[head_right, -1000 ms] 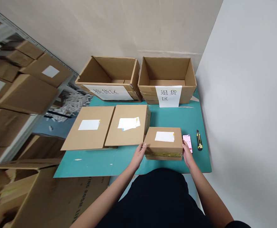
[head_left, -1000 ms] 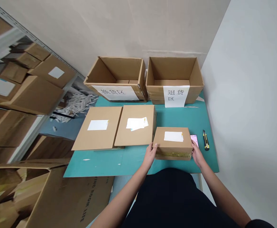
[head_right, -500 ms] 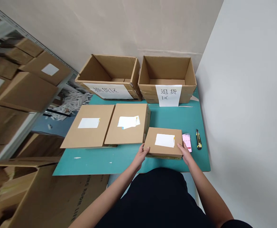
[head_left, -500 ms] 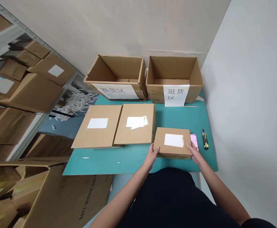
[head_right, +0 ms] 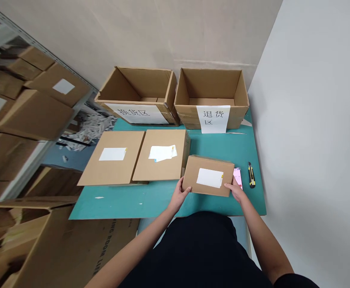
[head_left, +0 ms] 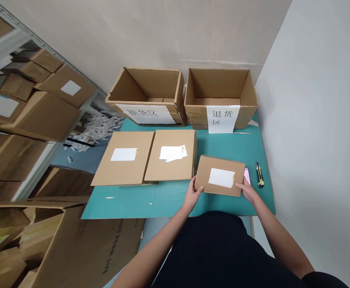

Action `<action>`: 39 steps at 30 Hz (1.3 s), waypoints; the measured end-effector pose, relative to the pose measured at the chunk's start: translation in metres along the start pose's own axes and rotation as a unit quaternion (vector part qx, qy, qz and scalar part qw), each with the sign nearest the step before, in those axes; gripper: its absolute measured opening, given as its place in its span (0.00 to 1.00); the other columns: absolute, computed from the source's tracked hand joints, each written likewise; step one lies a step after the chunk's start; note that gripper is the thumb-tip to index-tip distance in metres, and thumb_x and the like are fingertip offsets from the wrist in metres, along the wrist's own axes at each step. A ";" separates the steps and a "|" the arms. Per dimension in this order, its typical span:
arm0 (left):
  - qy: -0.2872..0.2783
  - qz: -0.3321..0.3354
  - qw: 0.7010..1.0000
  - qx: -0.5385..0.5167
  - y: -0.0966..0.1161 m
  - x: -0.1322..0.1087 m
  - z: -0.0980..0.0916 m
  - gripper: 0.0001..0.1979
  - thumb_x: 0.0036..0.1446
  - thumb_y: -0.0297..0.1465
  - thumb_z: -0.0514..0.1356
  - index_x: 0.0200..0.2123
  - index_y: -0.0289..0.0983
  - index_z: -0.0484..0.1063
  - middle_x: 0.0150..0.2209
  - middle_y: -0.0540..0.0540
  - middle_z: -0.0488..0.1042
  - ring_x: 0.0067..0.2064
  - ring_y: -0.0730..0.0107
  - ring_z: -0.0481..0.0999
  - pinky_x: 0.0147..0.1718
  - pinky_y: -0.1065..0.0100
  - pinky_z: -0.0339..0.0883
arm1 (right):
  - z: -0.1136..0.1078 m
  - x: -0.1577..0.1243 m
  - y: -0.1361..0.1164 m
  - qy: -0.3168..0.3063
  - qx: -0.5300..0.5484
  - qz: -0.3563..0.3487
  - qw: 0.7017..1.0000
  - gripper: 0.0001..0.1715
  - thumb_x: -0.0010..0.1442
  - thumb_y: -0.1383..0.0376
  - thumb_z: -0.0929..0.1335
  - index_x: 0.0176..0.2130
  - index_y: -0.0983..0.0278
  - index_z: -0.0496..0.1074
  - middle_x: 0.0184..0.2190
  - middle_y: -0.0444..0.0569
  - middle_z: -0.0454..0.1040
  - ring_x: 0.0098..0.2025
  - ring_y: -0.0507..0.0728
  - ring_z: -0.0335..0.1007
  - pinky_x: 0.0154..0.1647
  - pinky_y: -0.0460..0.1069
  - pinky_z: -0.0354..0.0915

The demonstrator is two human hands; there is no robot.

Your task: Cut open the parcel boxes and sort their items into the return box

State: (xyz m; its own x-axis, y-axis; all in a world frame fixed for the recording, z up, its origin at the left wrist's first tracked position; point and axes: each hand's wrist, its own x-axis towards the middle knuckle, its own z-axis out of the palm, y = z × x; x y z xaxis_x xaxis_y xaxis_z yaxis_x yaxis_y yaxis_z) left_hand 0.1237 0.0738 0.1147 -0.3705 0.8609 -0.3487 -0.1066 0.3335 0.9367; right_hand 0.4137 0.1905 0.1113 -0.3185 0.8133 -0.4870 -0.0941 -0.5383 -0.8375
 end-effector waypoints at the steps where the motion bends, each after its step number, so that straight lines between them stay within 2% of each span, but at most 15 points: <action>1: -0.006 0.000 1.000 0.011 -0.004 0.001 -0.001 0.39 0.52 0.43 0.65 0.65 0.40 0.57 0.67 0.38 0.63 0.67 0.54 0.64 0.65 0.55 0.59 | -0.001 0.002 -0.003 -0.009 -0.007 -0.004 1.000 0.46 0.42 0.63 0.78 0.60 0.53 0.68 0.59 0.48 0.74 0.62 0.65 0.67 0.66 0.64 0.60; 5: -0.015 0.000 0.999 0.049 -0.023 0.003 -0.007 0.44 0.51 0.45 0.65 0.67 0.39 0.53 0.67 0.36 0.61 0.69 0.53 0.61 0.66 0.54 0.55 | -0.002 0.007 -0.008 -0.036 -0.043 -0.015 0.998 0.49 0.41 0.67 0.78 0.61 0.52 0.66 0.63 0.47 0.70 0.64 0.63 0.65 0.67 0.64 0.56; 10: 0.016 -0.019 0.997 0.078 -0.043 -0.004 -0.012 0.45 0.49 0.43 0.67 0.66 0.36 0.53 0.66 0.33 0.63 0.67 0.50 0.63 0.66 0.53 0.56 | 0.001 0.003 0.003 -0.061 -0.076 -0.021 0.995 0.52 0.42 0.70 0.77 0.63 0.51 0.64 0.63 0.47 0.70 0.65 0.63 0.63 0.68 0.63 0.56; 15: 0.028 -0.032 0.997 0.072 -0.054 -0.007 -0.013 0.44 0.50 0.41 0.67 0.66 0.40 0.53 0.66 0.35 0.63 0.67 0.51 0.64 0.66 0.52 0.57 | 0.001 -0.002 0.011 -0.052 -0.097 -0.018 0.994 0.52 0.42 0.69 0.77 0.63 0.52 0.63 0.61 0.48 0.71 0.66 0.63 0.63 0.68 0.63 0.55; 19: 0.017 -0.052 0.996 0.068 -0.066 -0.005 -0.016 0.48 0.47 0.42 0.70 0.67 0.40 0.51 0.66 0.34 0.63 0.66 0.50 0.65 0.63 0.53 0.61 | -0.002 -0.005 0.015 -0.044 -0.111 -0.008 0.993 0.53 0.40 0.68 0.79 0.62 0.53 0.65 0.60 0.49 0.73 0.65 0.64 0.64 0.67 0.64 0.56; 23: 0.012 -0.067 0.995 0.073 -0.075 -0.005 -0.017 0.49 0.43 0.39 0.72 0.65 0.39 0.53 0.63 0.35 0.68 0.64 0.50 0.67 0.61 0.52 0.63 | -0.003 -0.013 0.027 -0.036 -0.090 0.004 0.995 0.47 0.41 0.65 0.80 0.59 0.52 0.68 0.58 0.48 0.75 0.63 0.64 0.67 0.66 0.64 0.59; 28: 0.004 -0.111 0.989 0.097 -0.069 -0.004 -0.015 0.41 0.41 0.35 0.73 0.58 0.37 0.63 0.55 0.37 0.75 0.58 0.50 0.74 0.56 0.53 0.68 | -0.007 -0.020 0.045 -0.016 -0.085 0.046 0.995 0.41 0.37 0.65 0.81 0.52 0.55 0.73 0.53 0.50 0.78 0.58 0.66 0.72 0.62 0.66 0.63; 31: -0.011 -0.137 0.980 0.142 -0.062 0.000 -0.012 0.32 0.42 0.36 0.72 0.51 0.35 0.69 0.48 0.37 0.79 0.53 0.47 0.77 0.53 0.51 0.70 | -0.014 -0.015 0.052 -0.001 -0.109 0.049 0.993 0.37 0.35 0.62 0.82 0.47 0.58 0.75 0.47 0.50 0.81 0.53 0.68 0.75 0.60 0.68 0.64; 34: -0.013 -0.145 0.976 0.161 -0.055 0.004 -0.011 0.28 0.41 0.38 0.72 0.46 0.36 0.72 0.42 0.39 0.81 0.49 0.45 0.78 0.51 0.48 0.70 | -0.020 -0.007 0.056 0.009 -0.144 0.037 0.989 0.34 0.33 0.60 0.82 0.43 0.60 0.77 0.44 0.50 0.82 0.51 0.69 0.76 0.59 0.70 0.64; 36: -0.012 -0.145 0.975 0.169 -0.048 0.004 -0.012 0.27 0.41 0.39 0.71 0.46 0.37 0.72 0.43 0.39 0.80 0.51 0.43 0.78 0.52 0.47 0.69 | -0.022 -0.004 0.060 0.021 -0.166 0.030 0.985 0.34 0.30 0.60 0.81 0.41 0.59 0.77 0.43 0.50 0.82 0.51 0.70 0.76 0.59 0.71 0.64; 39: -0.008 -0.116 0.978 0.173 -0.030 -0.002 -0.015 0.31 0.44 0.37 0.70 0.53 0.39 0.70 0.52 0.38 0.78 0.58 0.44 0.74 0.56 0.49 0.66 | -0.021 -0.006 0.065 0.040 -0.185 0.026 0.982 0.33 0.29 0.61 0.81 0.39 0.59 0.77 0.44 0.51 0.82 0.52 0.71 0.75 0.60 0.72 0.62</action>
State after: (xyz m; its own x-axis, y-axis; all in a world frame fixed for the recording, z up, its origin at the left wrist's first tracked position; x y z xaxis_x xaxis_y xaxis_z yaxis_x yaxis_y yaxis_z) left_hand 0.1141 0.0562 0.0881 -0.3590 0.7517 -0.5533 0.1336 0.6281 0.7666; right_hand 0.4294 0.1548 0.0546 -0.2365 0.8101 -0.5364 0.2735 -0.4743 -0.8368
